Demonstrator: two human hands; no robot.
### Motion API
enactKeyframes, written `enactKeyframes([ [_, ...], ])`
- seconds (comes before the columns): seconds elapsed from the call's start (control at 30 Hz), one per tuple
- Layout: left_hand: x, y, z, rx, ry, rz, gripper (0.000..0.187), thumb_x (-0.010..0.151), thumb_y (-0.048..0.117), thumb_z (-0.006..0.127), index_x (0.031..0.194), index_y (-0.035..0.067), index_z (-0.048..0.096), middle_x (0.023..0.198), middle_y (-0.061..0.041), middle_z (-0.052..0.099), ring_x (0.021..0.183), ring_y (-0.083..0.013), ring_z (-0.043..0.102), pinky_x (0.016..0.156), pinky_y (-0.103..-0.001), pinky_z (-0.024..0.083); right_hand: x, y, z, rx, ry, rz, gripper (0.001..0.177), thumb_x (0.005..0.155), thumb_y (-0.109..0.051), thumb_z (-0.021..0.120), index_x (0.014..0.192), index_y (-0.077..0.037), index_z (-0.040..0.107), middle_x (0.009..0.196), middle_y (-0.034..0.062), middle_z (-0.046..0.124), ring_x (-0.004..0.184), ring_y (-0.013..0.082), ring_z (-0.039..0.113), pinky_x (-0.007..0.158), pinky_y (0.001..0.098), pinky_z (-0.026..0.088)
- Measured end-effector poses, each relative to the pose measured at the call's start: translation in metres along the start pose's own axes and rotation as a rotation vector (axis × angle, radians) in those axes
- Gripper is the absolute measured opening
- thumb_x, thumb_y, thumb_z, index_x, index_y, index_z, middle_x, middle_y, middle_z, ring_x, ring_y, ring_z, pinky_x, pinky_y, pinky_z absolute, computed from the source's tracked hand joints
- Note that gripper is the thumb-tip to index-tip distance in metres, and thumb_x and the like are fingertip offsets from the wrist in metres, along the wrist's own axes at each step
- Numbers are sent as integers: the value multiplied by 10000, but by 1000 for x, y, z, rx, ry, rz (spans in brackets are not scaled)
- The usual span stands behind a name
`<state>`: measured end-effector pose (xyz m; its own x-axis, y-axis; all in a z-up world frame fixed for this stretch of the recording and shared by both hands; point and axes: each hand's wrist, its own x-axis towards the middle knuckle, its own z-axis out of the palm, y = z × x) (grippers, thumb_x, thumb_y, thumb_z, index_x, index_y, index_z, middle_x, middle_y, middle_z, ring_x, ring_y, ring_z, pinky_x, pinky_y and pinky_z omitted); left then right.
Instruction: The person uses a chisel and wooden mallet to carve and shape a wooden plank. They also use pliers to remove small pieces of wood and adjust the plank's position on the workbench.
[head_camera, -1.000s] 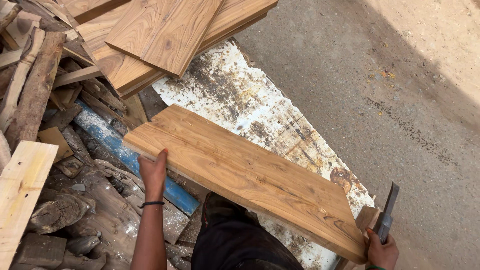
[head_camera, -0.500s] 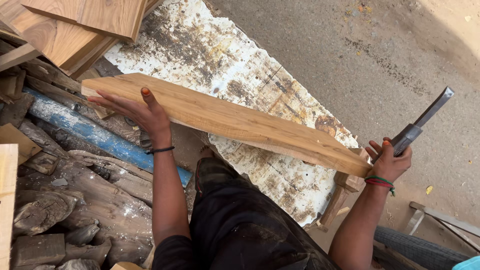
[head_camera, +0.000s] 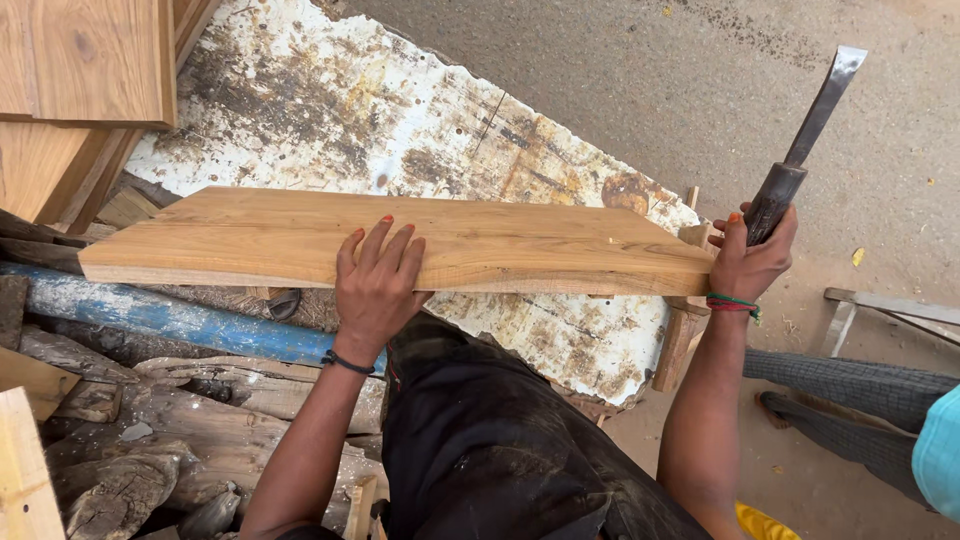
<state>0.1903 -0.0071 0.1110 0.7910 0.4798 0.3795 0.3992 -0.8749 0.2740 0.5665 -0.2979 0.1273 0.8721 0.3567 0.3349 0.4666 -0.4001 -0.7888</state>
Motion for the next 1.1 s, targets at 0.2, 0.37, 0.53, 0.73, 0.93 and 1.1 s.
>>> enactKeyframes([
  [0.2, 0, 1, 1, 54, 9, 10, 241, 819, 24, 703, 1050, 75, 748, 1020, -47, 768, 1044, -193, 718, 986, -421, 495, -6, 5, -2, 95, 20, 67, 470, 1102, -20, 612, 1521, 57, 415, 1204, 168, 673, 877, 233, 765, 698, 337, 666],
  [0.37, -1, -7, 0, 23, 74, 85, 164, 862, 44, 707, 1018, 42, 756, 959, -73, 774, 927, -191, 736, 803, -333, 529, -7, 16, -6, 55, -4, 47, 467, 1103, -5, 606, 1527, 59, 421, 1229, 179, 677, 875, 242, 766, 687, 343, 658],
  [0.53, -22, -3, 9, 75, 92, 93, 46, 933, 85, 714, 939, 44, 735, 944, -81, 765, 922, -189, 743, 766, -311, 560, -29, 31, -16, 5, -44, -41, 497, 1035, 26, 518, 1513, 112, 412, 1181, 195, 660, 867, 254, 736, 710, 334, 670],
  [0.73, -42, 4, 8, 65, 102, 116, 68, 911, 87, 722, 958, 37, 718, 962, -88, 764, 930, -195, 744, 790, -313, 578, -48, 22, -18, 90, -64, 86, 407, 1073, -15, 561, 1425, 137, 424, 1153, 179, 647, 849, 260, 752, 665, 347, 659],
  [0.93, -17, -10, -2, 16, -69, 150, 98, 796, 98, 724, 885, 75, 688, 841, -56, 741, 840, -206, 746, 740, -333, 575, -26, -17, -36, 70, -248, 326, 349, 1071, -30, 621, 1350, 116, 470, 1108, 165, 658, 850, 256, 730, 641, 352, 624],
  [1.1, 21, -30, -12, -63, -341, 186, 245, 713, 286, 831, 847, 150, 678, 739, -33, 726, 664, -219, 726, 580, -358, 552, -21, -32, -35, 39, -307, 362, 387, 1027, -33, 633, 1370, 76, 493, 1148, 144, 674, 861, 253, 732, 621, 348, 621],
])
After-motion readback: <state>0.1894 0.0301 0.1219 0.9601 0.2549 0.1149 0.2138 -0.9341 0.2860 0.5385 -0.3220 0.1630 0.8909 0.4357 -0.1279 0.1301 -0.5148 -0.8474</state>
